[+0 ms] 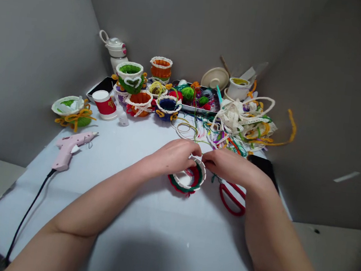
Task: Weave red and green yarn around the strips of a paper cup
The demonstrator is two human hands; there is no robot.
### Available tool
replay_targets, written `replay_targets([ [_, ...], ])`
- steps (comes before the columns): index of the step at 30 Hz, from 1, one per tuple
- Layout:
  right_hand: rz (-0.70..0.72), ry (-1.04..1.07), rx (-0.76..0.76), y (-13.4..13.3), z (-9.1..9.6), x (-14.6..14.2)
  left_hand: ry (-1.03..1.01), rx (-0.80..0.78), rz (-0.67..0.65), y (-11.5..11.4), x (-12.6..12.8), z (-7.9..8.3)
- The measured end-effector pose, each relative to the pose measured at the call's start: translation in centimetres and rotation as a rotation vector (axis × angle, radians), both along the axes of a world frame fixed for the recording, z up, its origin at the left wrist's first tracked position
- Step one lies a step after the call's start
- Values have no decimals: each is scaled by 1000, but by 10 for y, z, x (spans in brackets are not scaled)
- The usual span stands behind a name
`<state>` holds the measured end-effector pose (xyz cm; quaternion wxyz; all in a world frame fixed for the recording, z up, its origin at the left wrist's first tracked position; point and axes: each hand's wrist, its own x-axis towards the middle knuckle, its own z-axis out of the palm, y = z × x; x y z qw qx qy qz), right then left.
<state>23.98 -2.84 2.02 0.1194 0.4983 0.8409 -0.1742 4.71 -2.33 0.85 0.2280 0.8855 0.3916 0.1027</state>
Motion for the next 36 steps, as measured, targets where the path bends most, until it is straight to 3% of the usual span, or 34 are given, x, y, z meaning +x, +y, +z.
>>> replay_targets([
  [5, 7, 25, -6, 2, -4, 3, -101, -118, -18, 6, 6, -10],
  [13, 10, 43, 14, 5, -5, 2, -129, -150, -140, 7, 7, -11],
  [22, 50, 78, -47, -6, 15, 16, -113, -36, 28, 5, 8, -13],
  [28, 44, 152, 91, -15, 24, 10, -61, 1, 23, 4, 10, -11],
  [36, 7, 150, 207, -17, 19, -9, -22, 32, 26, 4, 9, -13],
])
